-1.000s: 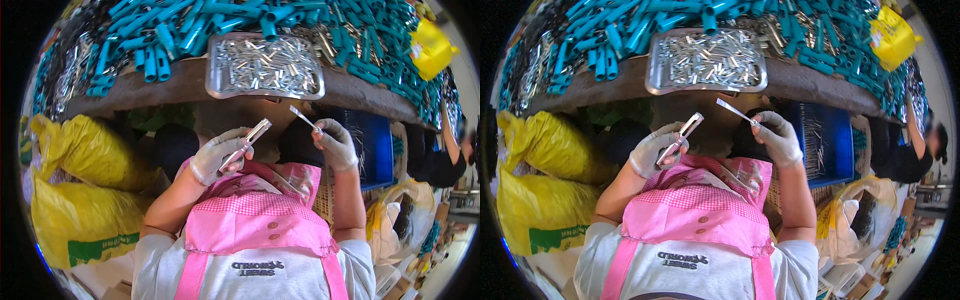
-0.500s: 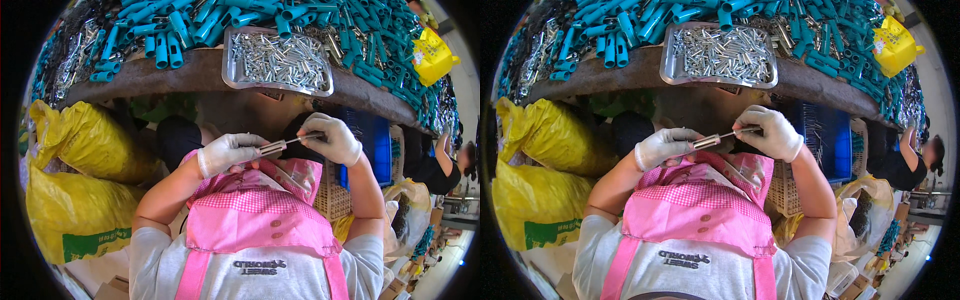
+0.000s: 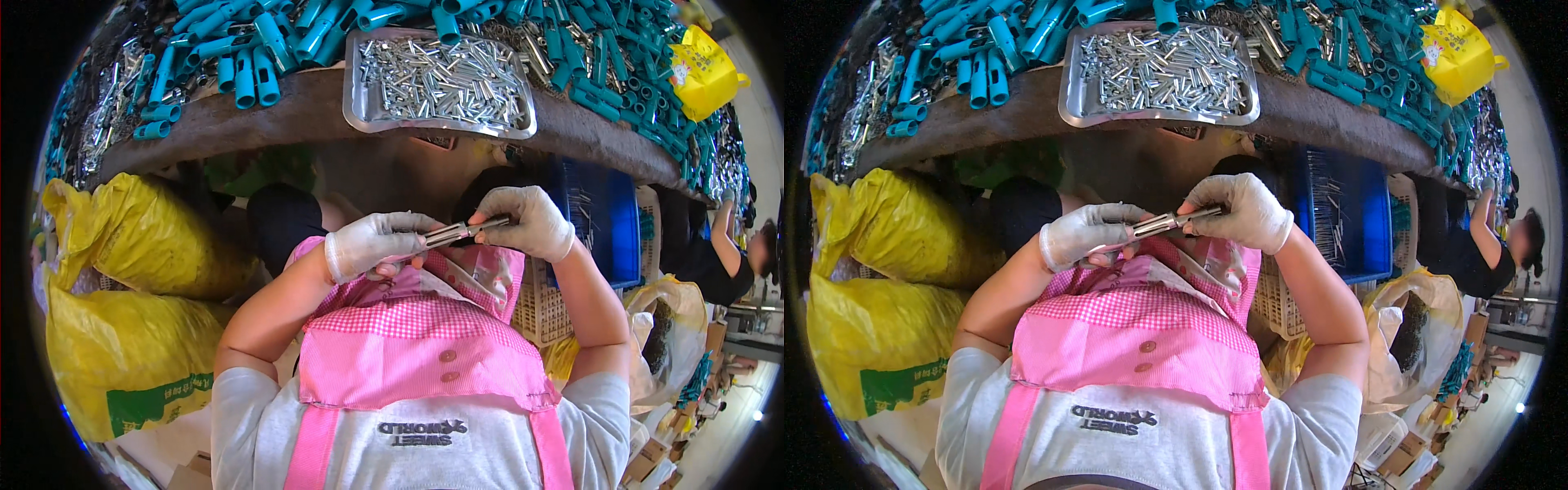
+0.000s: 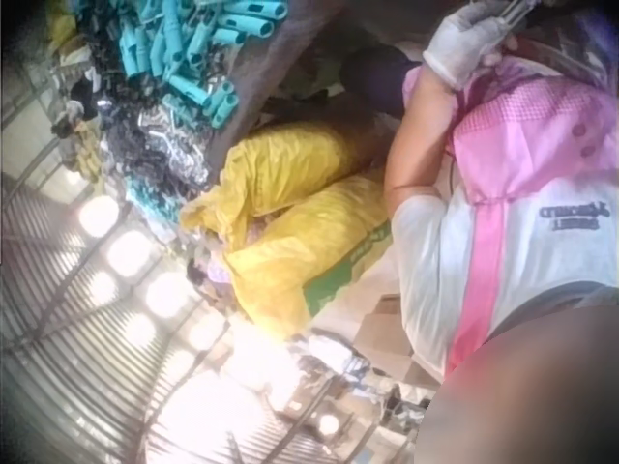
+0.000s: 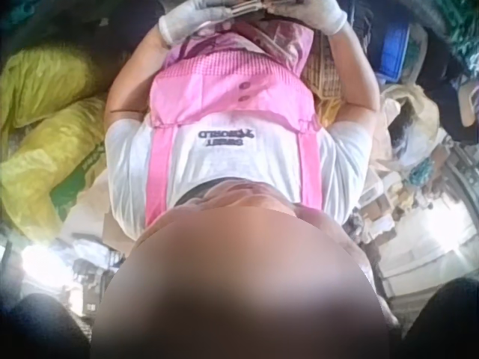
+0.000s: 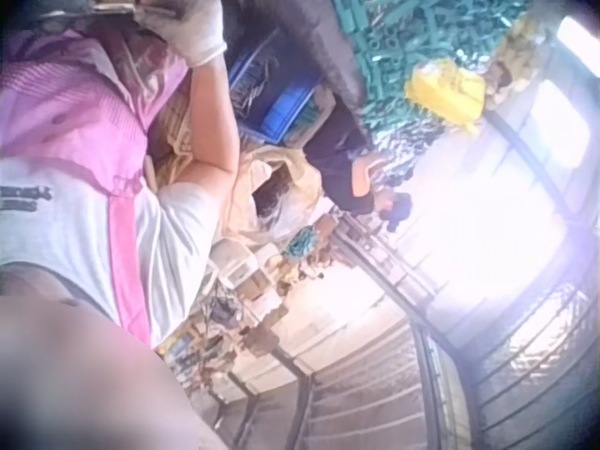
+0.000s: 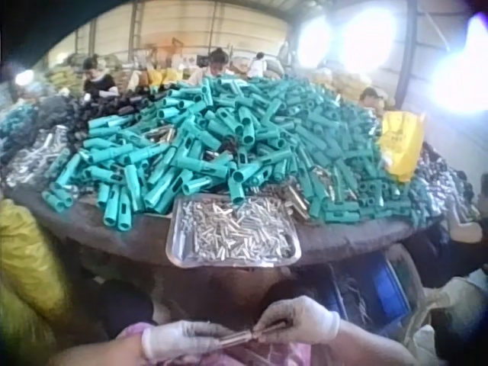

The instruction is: Assembling plastic and metal components for mop or broom handles on a factory production line.

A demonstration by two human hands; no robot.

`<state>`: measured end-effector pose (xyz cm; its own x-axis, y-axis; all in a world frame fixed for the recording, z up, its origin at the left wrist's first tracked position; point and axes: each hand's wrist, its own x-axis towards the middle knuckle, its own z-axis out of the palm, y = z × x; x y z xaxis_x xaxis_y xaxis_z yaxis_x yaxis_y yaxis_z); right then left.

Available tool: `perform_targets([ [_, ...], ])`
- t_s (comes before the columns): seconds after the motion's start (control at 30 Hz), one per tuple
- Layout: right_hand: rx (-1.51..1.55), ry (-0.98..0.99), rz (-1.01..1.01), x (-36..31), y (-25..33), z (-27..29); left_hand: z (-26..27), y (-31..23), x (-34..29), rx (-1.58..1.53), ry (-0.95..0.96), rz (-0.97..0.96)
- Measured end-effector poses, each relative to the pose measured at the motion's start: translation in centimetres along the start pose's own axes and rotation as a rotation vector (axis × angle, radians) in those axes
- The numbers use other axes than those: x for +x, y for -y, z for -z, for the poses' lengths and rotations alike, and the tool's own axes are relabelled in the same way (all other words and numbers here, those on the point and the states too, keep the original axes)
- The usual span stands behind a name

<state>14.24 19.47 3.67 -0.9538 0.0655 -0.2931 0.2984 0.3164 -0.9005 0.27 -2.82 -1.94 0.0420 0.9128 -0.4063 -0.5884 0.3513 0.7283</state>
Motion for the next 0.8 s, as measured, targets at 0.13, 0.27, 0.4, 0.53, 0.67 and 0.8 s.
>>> perform_targets([
  [0.13, -0.038, 0.019, 0.154, -0.1, -1.6, -0.6, -0.5, 0.3, 0.4, 0.062, 0.032, 0.060],
  [0.27, 0.139, -0.043, 0.019, -0.5, -2.5, -1.3, -0.5, 1.5, 1.1, -0.074, 0.059, 0.029],
  [0.4, 0.446, -0.102, -0.084, -1.1, -1.9, -0.8, -0.1, 1.9, 1.0, -0.192, 0.119, -0.009],
  [0.53, 0.308, -0.108, -0.001, -0.7, -3.9, -1.7, -0.2, 1.3, 1.3, -0.226, 0.134, -0.011],
  [0.67, 0.425, -0.237, -0.165, 0.0, -2.7, -2.6, -0.2, 0.8, 1.3, -0.259, 0.048, 0.048],
  [0.8, 0.268, -0.189, -0.024, 0.7, -2.8, -2.6, -0.5, 0.4, 1.4, -0.311, 0.029, 0.008],
])
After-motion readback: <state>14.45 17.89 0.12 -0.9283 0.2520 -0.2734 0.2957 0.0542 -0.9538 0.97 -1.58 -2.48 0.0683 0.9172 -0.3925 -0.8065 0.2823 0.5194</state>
